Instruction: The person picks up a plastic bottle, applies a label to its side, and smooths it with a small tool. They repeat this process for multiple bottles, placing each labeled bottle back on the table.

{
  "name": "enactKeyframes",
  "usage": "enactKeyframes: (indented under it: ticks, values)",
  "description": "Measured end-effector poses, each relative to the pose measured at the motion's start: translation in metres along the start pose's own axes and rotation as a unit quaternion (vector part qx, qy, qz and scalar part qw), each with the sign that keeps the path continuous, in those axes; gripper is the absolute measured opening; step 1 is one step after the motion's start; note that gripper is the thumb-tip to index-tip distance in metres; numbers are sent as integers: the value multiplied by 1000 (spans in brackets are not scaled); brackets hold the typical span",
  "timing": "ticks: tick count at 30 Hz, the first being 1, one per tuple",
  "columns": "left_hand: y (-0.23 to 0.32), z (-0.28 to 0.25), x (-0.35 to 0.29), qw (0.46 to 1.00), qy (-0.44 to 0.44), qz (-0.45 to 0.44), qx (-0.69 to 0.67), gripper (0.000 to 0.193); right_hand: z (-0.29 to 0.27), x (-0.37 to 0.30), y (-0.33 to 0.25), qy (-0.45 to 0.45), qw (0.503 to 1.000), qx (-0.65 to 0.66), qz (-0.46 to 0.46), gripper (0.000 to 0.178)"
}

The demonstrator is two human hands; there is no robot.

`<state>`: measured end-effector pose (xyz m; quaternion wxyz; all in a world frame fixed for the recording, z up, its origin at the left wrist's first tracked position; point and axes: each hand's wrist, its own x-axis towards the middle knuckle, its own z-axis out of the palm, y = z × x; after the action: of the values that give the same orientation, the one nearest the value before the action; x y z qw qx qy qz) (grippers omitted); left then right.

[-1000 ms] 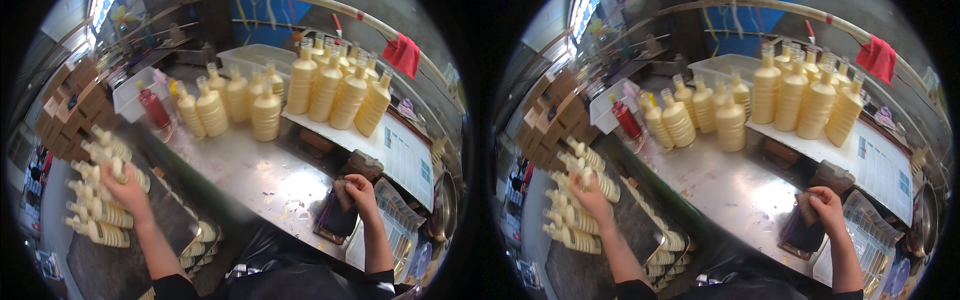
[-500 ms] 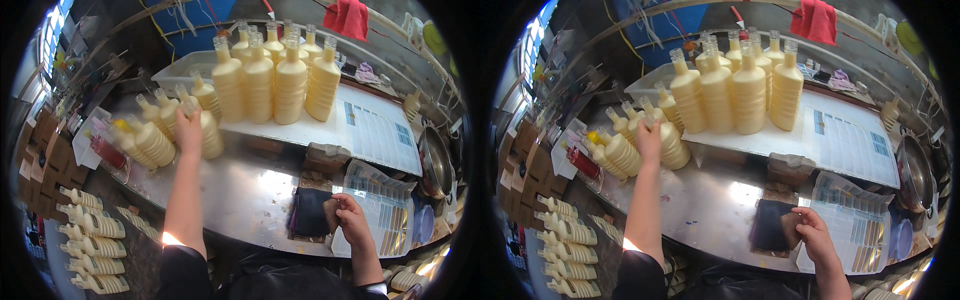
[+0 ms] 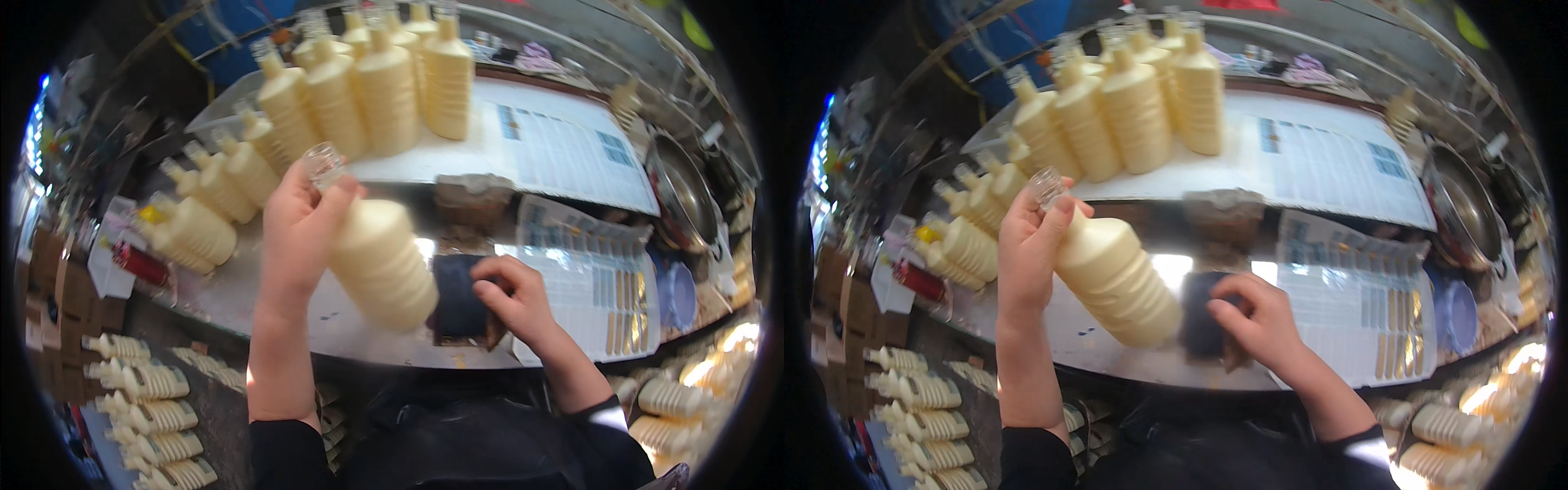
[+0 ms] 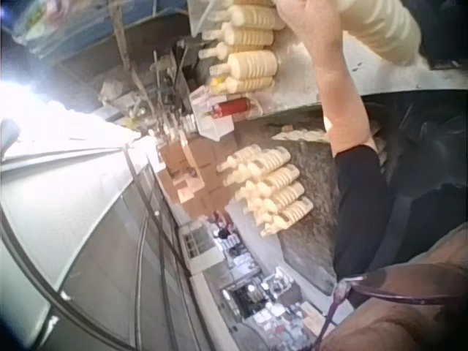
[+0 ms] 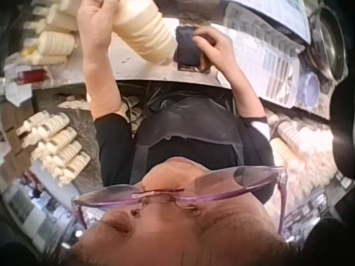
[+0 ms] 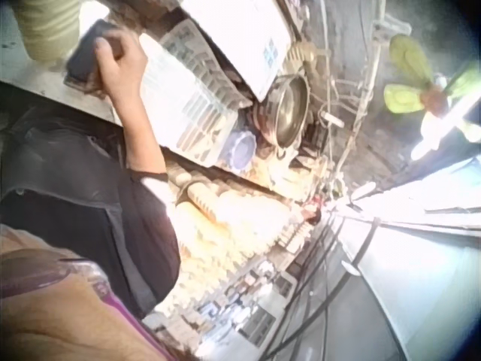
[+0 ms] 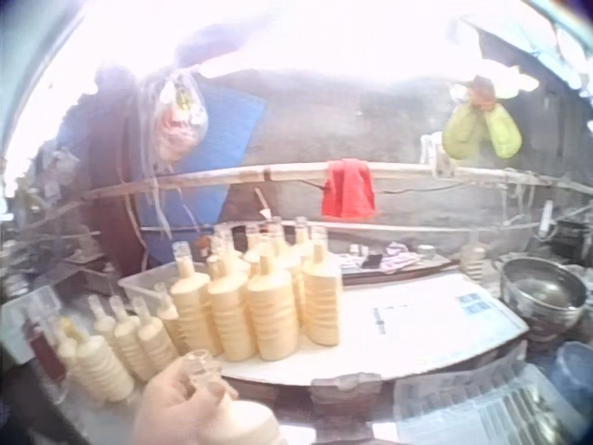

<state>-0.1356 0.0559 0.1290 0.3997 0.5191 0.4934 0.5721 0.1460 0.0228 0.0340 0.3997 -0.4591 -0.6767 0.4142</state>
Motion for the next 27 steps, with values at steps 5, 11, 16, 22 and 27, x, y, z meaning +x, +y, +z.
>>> enactKeyframes:
  ticks: [5,11,16,22,27]
  values:
    - [-25,92,17,987,-105,-106,-54,36,-18,3,-20,-65,989,-65,114,68]
    - [-109,120,-37,986,-152,-65,-14,79,-25,1,50,-23,973,100,206,64]
    - [-108,122,-60,968,-104,-193,-123,73,-15,8,53,-32,974,107,195,51]
    - [-118,126,-63,967,-63,-213,-125,60,-91,-15,80,97,979,-88,156,32]
    - [-123,119,-71,967,-77,-203,-132,81,-256,-39,88,408,850,-326,72,21]
